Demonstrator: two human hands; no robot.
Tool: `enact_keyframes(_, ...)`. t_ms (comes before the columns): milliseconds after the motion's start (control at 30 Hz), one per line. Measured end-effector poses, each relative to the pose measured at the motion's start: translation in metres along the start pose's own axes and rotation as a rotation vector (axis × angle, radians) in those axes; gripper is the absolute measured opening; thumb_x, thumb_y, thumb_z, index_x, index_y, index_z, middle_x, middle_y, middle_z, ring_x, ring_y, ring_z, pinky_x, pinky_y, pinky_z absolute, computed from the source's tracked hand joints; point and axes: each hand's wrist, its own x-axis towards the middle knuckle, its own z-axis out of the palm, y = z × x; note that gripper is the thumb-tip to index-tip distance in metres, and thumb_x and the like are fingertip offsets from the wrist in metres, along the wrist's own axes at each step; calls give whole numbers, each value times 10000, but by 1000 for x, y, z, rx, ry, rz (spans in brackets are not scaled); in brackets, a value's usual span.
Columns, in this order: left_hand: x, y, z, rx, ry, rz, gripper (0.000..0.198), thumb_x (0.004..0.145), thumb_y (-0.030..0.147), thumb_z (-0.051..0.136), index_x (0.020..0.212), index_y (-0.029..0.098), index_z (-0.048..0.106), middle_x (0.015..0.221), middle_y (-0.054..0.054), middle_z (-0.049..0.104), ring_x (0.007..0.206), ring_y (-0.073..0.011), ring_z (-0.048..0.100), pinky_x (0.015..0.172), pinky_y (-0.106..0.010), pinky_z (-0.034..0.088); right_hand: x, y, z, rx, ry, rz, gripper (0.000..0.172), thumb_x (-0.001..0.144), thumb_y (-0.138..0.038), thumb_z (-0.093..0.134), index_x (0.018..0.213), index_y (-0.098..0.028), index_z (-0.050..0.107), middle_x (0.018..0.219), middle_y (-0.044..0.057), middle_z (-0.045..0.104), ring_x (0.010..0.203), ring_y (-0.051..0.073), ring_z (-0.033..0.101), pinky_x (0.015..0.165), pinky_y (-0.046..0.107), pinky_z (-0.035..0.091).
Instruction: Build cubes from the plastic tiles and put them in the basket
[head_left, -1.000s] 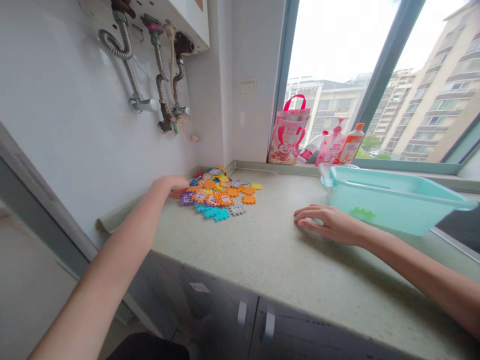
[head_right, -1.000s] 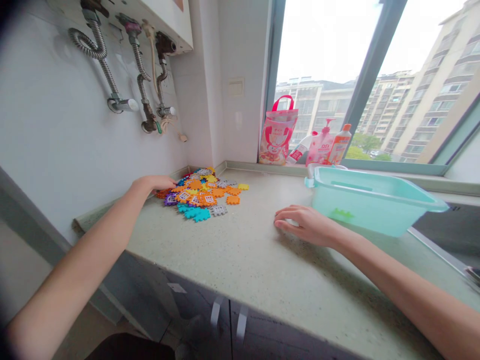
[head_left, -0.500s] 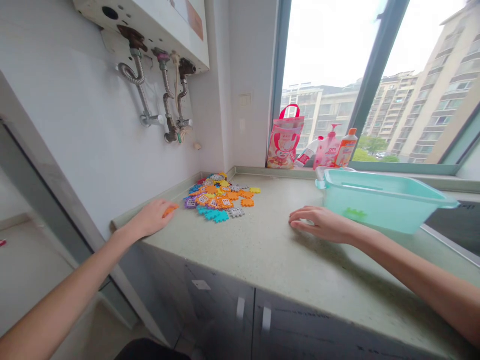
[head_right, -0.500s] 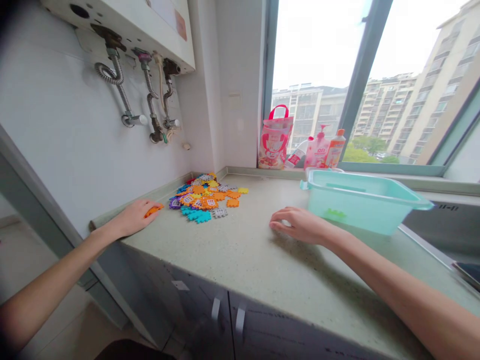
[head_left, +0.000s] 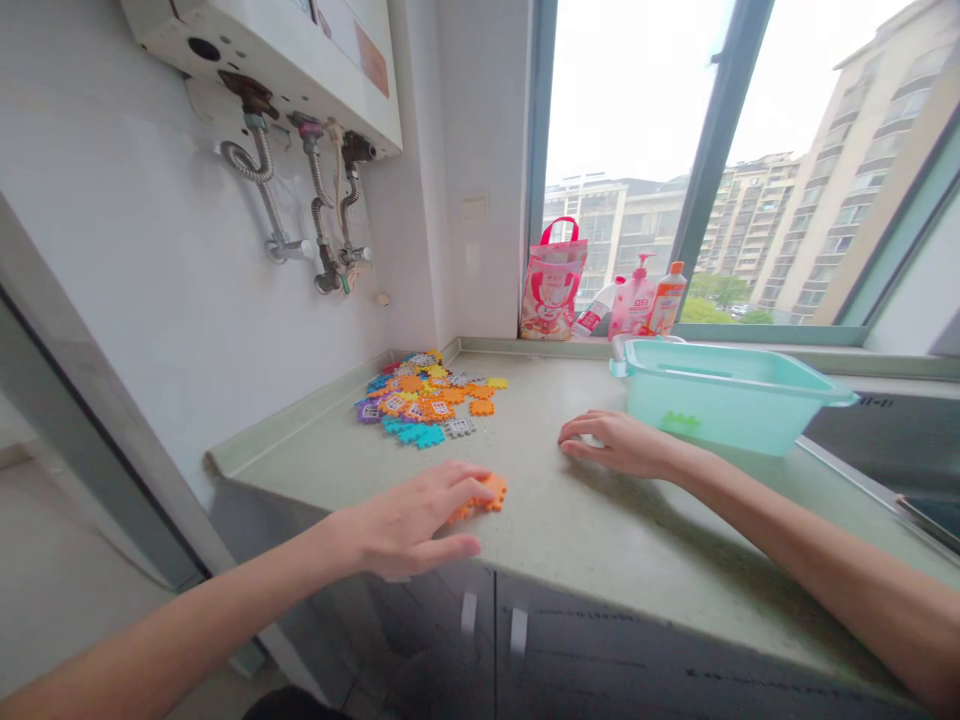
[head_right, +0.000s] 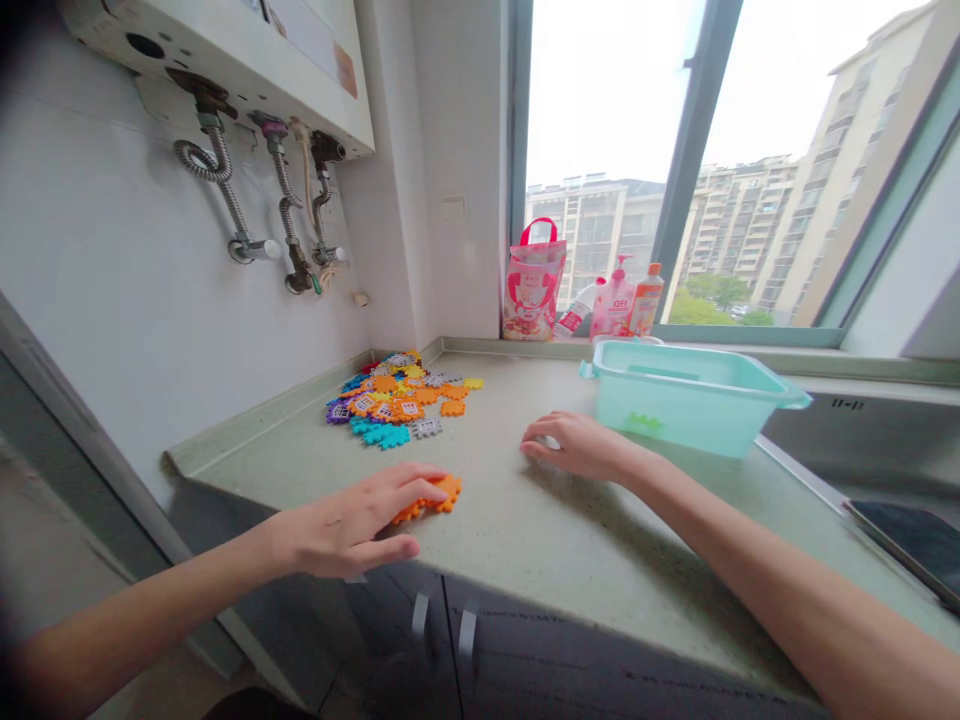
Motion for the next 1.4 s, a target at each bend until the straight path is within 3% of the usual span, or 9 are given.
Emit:
enact_keyframes(167,113,-26,6,86,-14,117,445,1064,517,475,1410,259,580,1663,-121,449,1595,-323,313,1296,-541,267,-4,10,2,65,55,90,610,1033,-656,452,1363,-209,704,1384,165,702,1155,311,705,1028,477,541)
enact_keyframes(300,157,-76,-37,218,137,124,452,1087,470,359,1329,248,669,1587,-102,547,1542,-280,407,1266,-474,308,-7,24,4,97,73,131,667,1030,-684,435,1449,-209,644,1522,170,606,1241,315,674,1123,506,493)
enact_keyframes(367,147,-107,-73,332,184,-25,429,1050,462,396,1207,237,726,1347,-101,715,1290,-258,637,1132,-388,445,-7,27,5,92,56,144,669,1031,-692,427,1432,-210,658,1525,168,604,1288,327,649,1160,518,462)
enact_keyframes(467,105,-155,-116,607,294,-578,493,911,628,549,1088,218,757,1103,-136,788,1040,-328,723,934,-402,516,-6,24,7,72,36,123,645,1033,-691,430,1396,-224,688,1496,155,633,1358,345,596,1187,537,433)
enact_keyframes(600,49,-204,-133,535,166,-1020,721,748,866,572,906,195,781,958,-183,791,922,-366,736,764,-369,510,-2,21,10,48,29,84,595,1041,-672,440,1402,-263,679,1431,120,688,1338,353,582,1152,567,452)
enact_keyframes(733,28,-231,-130,307,-30,-1030,720,596,913,661,740,214,758,819,-122,782,773,-299,719,667,-326,486,-1,26,15,50,40,99,579,1029,-678,470,1412,-290,663,1430,104,688,1328,357,576,1142,583,454)
enact_keyframes(967,30,-240,-133,306,260,-905,647,556,859,761,737,237,764,774,-87,778,718,-261,689,642,-299,461,-2,26,14,45,24,118,558,1024,-686,468,1385,-315,674,1430,91,686,1324,363,579,1143,597,460)
enact_keyframes(1100,42,-226,-125,181,427,-666,723,799,883,552,1002,233,794,931,-65,799,816,-244,700,712,-294,474,-2,23,13,36,10,124,562,1019,-689,475,1386,-310,670,1427,93,687,1317,362,584,1139,599,466)
enact_keyframes(1400,44,-250,-107,325,260,-782,705,771,790,667,1166,213,762,1160,-123,789,1020,-306,723,812,-316,499,-3,21,10,30,5,119,592,1002,-709,490,1374,-294,691,1403,101,702,1309,367,596,1135,589,470)
